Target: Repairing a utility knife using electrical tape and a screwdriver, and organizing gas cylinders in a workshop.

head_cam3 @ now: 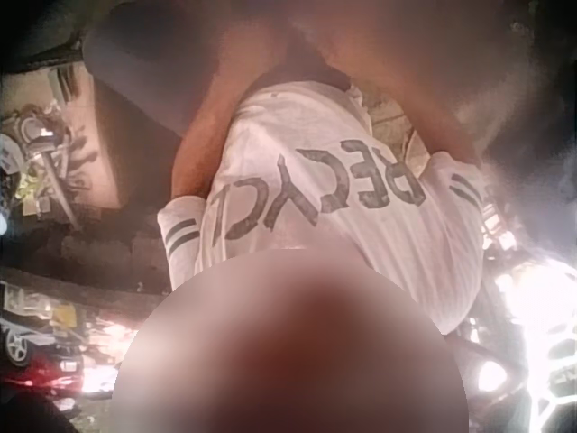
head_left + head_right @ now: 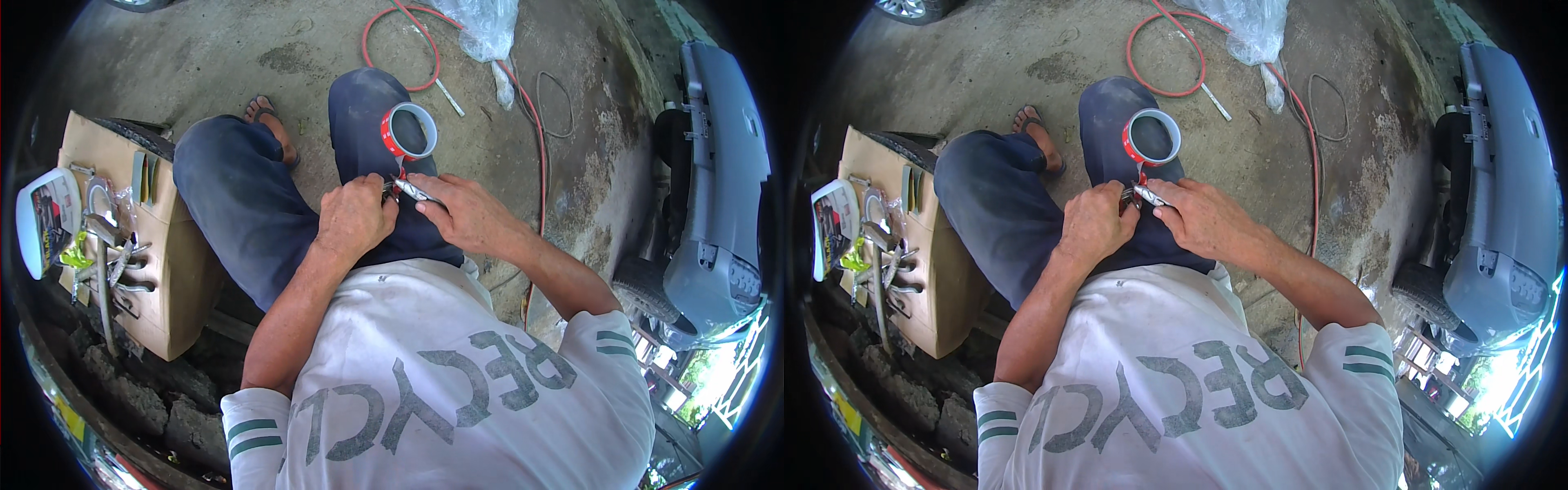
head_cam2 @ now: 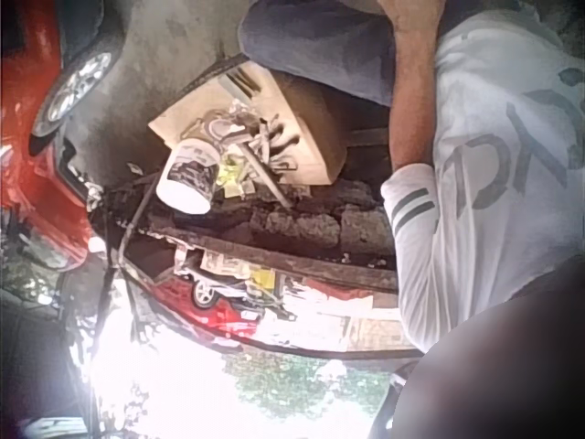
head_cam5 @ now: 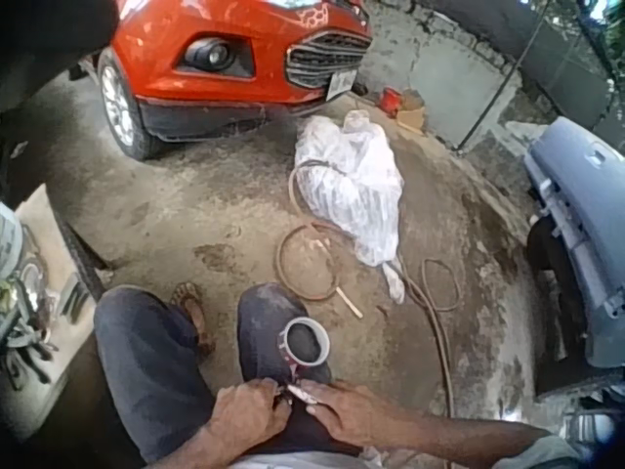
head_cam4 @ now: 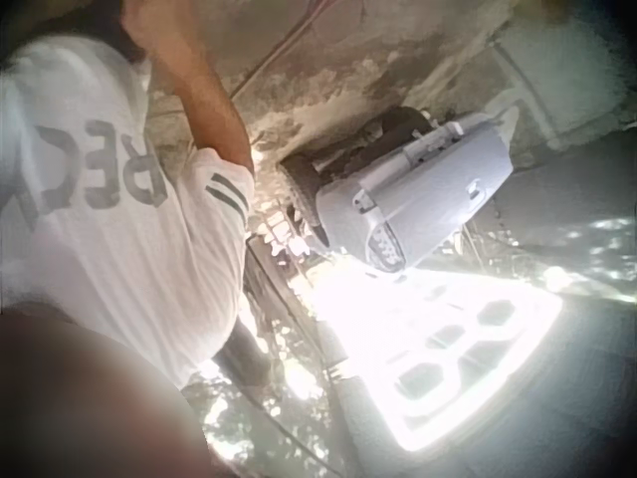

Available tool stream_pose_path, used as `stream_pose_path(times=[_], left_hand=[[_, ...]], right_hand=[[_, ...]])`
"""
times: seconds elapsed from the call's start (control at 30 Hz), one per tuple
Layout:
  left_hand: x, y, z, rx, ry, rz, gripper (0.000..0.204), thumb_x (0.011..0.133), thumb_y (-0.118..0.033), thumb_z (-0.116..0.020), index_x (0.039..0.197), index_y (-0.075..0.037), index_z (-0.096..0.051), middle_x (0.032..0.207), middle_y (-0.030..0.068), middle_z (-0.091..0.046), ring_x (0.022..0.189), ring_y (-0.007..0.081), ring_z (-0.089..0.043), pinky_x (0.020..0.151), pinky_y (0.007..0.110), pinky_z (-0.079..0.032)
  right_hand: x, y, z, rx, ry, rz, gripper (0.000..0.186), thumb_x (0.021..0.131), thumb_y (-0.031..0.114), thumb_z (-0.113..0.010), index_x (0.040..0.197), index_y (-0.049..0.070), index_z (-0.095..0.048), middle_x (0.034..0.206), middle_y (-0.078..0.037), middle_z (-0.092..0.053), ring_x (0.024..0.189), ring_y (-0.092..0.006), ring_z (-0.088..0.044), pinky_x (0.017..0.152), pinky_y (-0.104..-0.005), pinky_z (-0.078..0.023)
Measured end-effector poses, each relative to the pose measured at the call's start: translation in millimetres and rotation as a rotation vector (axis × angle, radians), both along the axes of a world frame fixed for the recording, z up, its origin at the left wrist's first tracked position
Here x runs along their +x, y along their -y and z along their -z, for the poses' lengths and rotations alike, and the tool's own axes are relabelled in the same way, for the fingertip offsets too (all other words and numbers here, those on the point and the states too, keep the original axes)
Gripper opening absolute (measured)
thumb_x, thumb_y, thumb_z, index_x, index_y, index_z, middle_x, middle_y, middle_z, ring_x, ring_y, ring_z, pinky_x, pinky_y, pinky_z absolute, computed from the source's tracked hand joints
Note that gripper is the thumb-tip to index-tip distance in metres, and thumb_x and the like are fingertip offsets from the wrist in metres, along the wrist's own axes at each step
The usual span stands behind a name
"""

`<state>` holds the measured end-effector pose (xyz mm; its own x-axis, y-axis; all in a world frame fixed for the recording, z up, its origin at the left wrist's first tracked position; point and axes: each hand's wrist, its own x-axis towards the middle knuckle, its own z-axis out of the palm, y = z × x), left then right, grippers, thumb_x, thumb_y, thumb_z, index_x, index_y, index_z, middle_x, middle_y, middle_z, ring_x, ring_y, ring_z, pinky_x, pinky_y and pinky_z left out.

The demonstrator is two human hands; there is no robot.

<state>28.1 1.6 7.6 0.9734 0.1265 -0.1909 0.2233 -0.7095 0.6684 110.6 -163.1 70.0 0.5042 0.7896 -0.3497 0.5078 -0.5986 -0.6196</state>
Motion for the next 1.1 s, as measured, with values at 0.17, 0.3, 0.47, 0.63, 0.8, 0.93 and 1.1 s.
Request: stream_pose_path(times=[0.17,0.3,0.47,0.63,0.8,0.93,1.1], left_hand=[[0,-4,0,-0.013,-0.024,-0.019,0.022,0.076,-0.021,-0.065,0.074,0.000,-0.058,0.073,0.0185,-0.064,0.072,0.0368,-0.064,0.066,0.046,-0.050],[0,-4,-2,-0.028,-0.026,-0.020,0.023,0.076,-0.021,-0.065,0.074,0.001,-0.058,0.073,0.0189,-0.064,0.072,0.0371,-0.064,0.066,0.046,-0.050],[0,-2,-2,-0.029,-0.020,-0.019,0.023,0.076,-0.021,-0.065,0.074,0.001,-0.059,0.073,0.0191,-0.064,0.072,0.0371,-0.064,0.066,0.046,-0.050],[-1,1,-3,-0.011,0.008,-0.022,0.022,0.077,-0.021,-0.064,0.078,0.001,-0.059,0.076,0.0181,-0.064,0.072,0.0365,-0.064,0.067,0.046,-0.051],[1,0,-1,0.008,-0.023,-0.014,0.023,0.077,-0.021,-0.064,0.079,0.001,-0.059,0.077,0.0174,-0.065,0.072,0.0361,-0.064,0.067,0.046,-0.051],[0,-3,0,0.008,-0.061,-0.014,0.023,0.077,-0.022,-0.064,0.079,0.001,-0.059,0.077,0.0176,-0.065,0.073,0.0358,-0.065,0.068,0.046,-0.051],[2,-2,-3,0.008,-0.077,-0.002,0.024,0.078,-0.022,-0.063,0.081,0.001,-0.060,0.080,0.0185,-0.065,0.075,0.0361,-0.065,0.069,0.046,-0.052]], right_hand=[[-4,3,-6,0.035,0.002,0.001,0.038,0.089,0.013,-0.054,0.124,-0.004,-0.052,0.107,-0.022,-0.061,0.095,-0.0383,-0.059,0.084,-0.0438,-0.048],[-4,5,-8,0.049,-0.001,0.021,0.037,0.089,0.013,-0.054,0.122,-0.004,-0.052,0.108,-0.021,-0.062,0.095,-0.0375,-0.058,0.084,-0.0445,-0.048],[-3,3,-8,0.029,-0.024,0.026,0.038,0.089,0.013,-0.054,0.123,-0.005,-0.052,0.111,-0.021,-0.061,0.097,-0.0375,-0.058,0.086,-0.0440,-0.048],[-2,2,-2,0.021,-0.018,0.057,0.038,0.089,0.012,-0.054,0.123,-0.005,-0.052,0.111,-0.022,-0.061,0.096,-0.0377,-0.058,0.087,-0.0440,-0.048],[-1,4,4,0.121,0.021,0.047,0.038,0.090,0.014,-0.055,0.123,-0.005,-0.053,0.112,-0.025,-0.061,0.101,-0.0387,-0.060,0.088,-0.0407,-0.048],[-1,11,1,0.113,-0.086,0.099,0.039,0.090,0.015,-0.056,0.123,-0.006,-0.053,0.114,-0.025,-0.061,0.104,-0.0371,-0.060,0.090,-0.0393,-0.047],[-1,10,4,0.153,-0.083,0.073,0.039,0.090,0.015,-0.055,0.123,-0.006,-0.053,0.114,-0.025,-0.061,0.104,-0.0362,-0.061,0.089,-0.0382,-0.047]])
